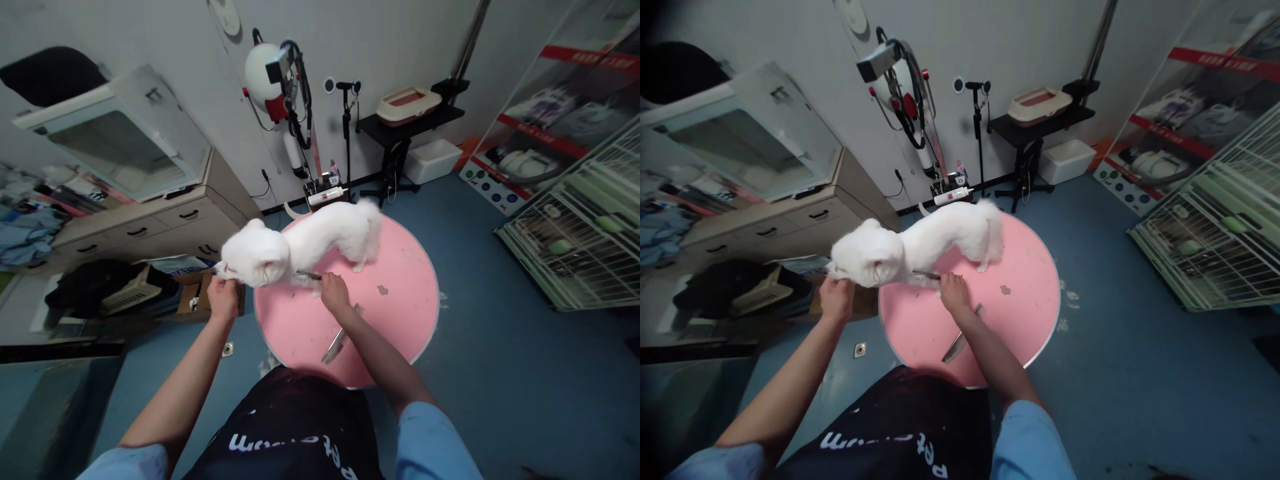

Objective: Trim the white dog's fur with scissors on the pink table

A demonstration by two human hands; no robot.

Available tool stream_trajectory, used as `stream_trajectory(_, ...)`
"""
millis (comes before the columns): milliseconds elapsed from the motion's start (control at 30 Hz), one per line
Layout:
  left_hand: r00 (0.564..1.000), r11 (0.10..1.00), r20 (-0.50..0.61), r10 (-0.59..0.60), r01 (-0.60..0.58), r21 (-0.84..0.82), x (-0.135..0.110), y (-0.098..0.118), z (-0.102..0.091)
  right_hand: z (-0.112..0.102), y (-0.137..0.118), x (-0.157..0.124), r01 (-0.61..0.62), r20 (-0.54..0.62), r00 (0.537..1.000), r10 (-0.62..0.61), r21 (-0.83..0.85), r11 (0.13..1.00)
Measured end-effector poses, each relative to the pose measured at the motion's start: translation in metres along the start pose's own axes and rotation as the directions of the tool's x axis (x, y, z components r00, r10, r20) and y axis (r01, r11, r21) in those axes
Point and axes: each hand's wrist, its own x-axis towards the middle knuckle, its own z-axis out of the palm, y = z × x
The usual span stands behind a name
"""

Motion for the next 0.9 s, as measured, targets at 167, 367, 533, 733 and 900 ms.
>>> stream_trajectory(167, 0.999, 0.995, 0.016, -0.048, 0.049, -0.088, -0.001, -0.002, 0.002, -0.003, -0.01, -0.005, -0.023, 0.013, 1.0, 0.023, 0.008, 1.0)
stream_trajectory(367, 0.999, 0.997, 0.016, -0.03, 0.031, -0.07, -0.001, -0.004, -0.001, -0.001, -0.009, -0.016, -0.087, 0.034, 0.996, 0.085, 0.062, 0.994)
stream_trajectory(533, 1.0, 1.0, 0.007, -0.02, 0.02, -0.01, -0.001, -0.005, -0.003, 0.03, -0.017, -0.043, -0.263, 0.134, 0.962, 0.239, 0.2, 0.944)
stream_trajectory(733, 1.0, 1.0, -0.01, -0.028, 0.028, -0.008, -0.004, 0.003, 0.001, 0.053, -0.018, -0.036, -0.209, -0.001, 0.977, 0.211, 0.156, 0.965)
stream_trajectory(900, 1.0, 0.999, 0.003, -0.023, 0.023, -0.032, -0.005, 0.003, 0.002, 0.053, -0.002, -0.028, -0.133, 0.022, 0.991, 0.131, 0.175, 0.975)
